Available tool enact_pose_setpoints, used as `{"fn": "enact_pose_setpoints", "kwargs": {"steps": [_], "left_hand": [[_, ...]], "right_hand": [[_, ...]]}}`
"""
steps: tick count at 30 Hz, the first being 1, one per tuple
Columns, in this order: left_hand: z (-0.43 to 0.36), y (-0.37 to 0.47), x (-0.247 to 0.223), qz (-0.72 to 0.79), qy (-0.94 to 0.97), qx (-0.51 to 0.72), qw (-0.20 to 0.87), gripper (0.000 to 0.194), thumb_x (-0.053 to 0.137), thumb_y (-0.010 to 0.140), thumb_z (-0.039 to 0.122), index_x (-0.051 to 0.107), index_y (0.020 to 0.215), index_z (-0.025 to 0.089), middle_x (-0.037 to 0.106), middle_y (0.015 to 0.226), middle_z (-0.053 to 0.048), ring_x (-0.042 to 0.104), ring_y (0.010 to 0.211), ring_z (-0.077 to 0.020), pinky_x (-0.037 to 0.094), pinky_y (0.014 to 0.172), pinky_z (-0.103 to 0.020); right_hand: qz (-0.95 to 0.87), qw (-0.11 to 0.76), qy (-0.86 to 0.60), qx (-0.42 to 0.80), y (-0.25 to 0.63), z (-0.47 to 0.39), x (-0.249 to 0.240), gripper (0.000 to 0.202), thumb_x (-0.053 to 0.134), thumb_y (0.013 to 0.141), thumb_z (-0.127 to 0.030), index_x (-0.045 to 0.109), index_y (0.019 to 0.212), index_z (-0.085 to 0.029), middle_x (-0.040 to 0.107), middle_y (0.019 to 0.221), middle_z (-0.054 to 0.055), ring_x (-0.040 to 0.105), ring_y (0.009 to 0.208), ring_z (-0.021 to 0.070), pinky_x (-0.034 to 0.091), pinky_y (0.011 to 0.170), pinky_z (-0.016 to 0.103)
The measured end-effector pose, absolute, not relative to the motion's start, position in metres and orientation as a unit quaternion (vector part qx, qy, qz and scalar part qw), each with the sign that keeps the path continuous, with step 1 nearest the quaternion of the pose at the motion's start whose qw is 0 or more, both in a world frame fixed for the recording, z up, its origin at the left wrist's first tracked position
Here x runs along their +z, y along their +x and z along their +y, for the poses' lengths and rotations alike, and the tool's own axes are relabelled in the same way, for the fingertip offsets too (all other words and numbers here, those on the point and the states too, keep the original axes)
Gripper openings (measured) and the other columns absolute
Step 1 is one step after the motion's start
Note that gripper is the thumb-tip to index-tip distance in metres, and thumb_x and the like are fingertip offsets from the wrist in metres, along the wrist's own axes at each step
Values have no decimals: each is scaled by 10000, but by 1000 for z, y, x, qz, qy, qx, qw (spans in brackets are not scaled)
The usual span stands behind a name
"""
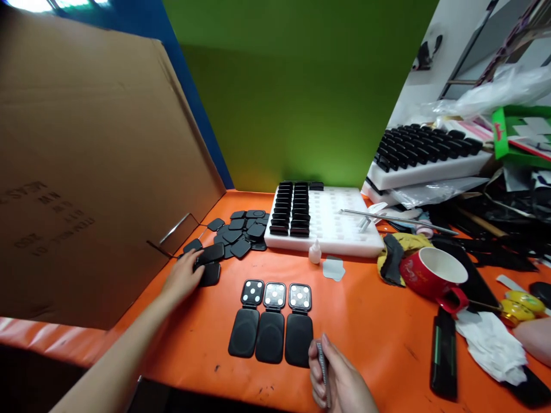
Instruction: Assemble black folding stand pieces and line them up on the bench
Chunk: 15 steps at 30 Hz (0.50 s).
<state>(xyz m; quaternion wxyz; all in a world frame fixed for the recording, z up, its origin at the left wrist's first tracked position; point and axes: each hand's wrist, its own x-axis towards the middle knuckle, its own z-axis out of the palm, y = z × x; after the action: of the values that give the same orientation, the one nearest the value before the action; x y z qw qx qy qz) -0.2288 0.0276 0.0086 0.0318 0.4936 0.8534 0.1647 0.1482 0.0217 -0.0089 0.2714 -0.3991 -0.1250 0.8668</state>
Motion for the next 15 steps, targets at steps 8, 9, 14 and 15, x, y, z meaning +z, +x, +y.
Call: {"fn": "enact_pose_setpoints", "kwargs": {"steps": [8,9,14,15], "left_hand": [[32,-296,12,893,415,149,84,761,678,576,394,438,1249,130,554,1167,-179,494,1103,-345,406,847,-383],[31,-296,13,896,407,158,82,759,675,573,387,436,1250,139,560,1159,-172,502,1093,-346,412,829,-372],[17,-285,30,884,389,226,124,454,602,635,426,606,1001,157,683,875,-91,628,825,-294,450,656,-325],[14,-278,35,879,387,244,136,427,577,652,451,625,944,143,689,830,-96,630,799,-300,451,640,-332]], "right_hand": [[-168,265,-401,861,134,17,-13,390,569,722,-556,500,716,-172,379,490,-63,278,379,31,149,400,188],[-174,264,-400,860,133,17,-14,391,557,731,-559,499,723,-173,379,493,-64,274,379,30,148,400,188],[-255,290,-424,819,135,18,-15,387,450,805,-560,494,765,-178,369,519,-66,242,395,36,155,401,191],[-282,289,-429,808,136,17,-13,391,431,817,-557,494,762,-175,358,519,-67,231,401,39,153,401,191]]}}
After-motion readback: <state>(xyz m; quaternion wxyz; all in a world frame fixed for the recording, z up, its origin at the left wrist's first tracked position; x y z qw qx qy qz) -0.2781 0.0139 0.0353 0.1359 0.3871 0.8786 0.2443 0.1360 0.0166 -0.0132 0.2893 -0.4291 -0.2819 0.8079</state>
